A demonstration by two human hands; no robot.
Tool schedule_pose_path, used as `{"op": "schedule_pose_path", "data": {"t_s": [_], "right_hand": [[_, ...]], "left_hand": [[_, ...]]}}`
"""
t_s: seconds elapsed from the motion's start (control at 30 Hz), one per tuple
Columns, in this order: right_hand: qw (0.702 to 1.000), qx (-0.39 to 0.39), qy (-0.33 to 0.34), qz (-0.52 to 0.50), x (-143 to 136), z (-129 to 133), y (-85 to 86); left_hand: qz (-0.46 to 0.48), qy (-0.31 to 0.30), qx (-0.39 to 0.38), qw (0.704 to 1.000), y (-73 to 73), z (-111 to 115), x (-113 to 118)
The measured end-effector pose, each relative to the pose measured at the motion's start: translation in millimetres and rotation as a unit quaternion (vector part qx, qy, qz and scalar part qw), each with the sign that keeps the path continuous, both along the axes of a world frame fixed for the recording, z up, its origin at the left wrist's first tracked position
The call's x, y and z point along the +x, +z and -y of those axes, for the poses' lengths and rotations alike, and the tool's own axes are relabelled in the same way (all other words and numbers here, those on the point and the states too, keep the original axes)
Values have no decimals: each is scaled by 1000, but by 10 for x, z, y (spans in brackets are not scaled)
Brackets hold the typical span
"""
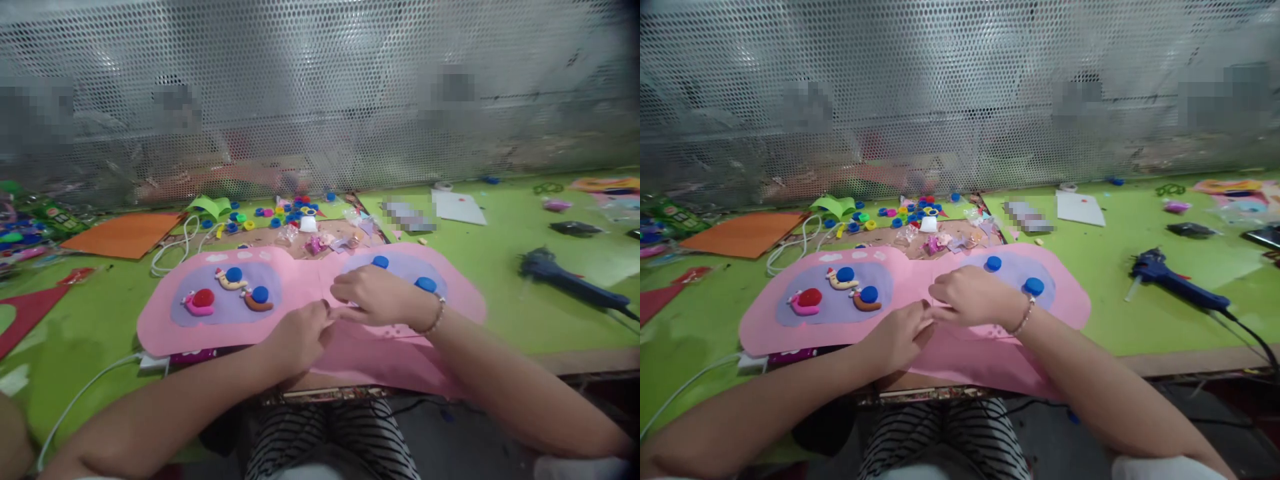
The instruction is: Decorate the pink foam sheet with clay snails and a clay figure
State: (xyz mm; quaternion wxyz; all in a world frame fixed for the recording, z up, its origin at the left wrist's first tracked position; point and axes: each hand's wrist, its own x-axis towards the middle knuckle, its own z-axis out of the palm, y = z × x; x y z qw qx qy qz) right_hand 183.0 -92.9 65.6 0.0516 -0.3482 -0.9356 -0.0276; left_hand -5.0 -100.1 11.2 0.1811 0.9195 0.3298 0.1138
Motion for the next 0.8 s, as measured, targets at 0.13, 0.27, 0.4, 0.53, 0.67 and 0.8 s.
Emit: {"op": "schedule_pose_path", "data": {"t_s": [0.13, 0.27, 0.4, 0.53, 0.67, 0.8], "right_hand": [[999, 34, 22, 10, -96, 16, -123], [997, 54, 43, 22, -102, -26, -206], [996, 67, 55, 9, -77, -8, -173], [996, 70, 63, 2, -63, -5, -152], [995, 69, 68, 10, -61, -21, -160], [995, 67, 64, 24, -50, -27, -171]], "left_hand": [[120, 38, -55, 991, -69, -53, 13], [165, 62, -92, 980, -74, -45, 45], [193, 55, -161, 966, -37, -42, 54], [194, 47, -207, 958, -10, -45, 37], [199, 43, -219, 954, -23, -43, 33], [196, 53, -219, 954, -51, -55, 42]]}}
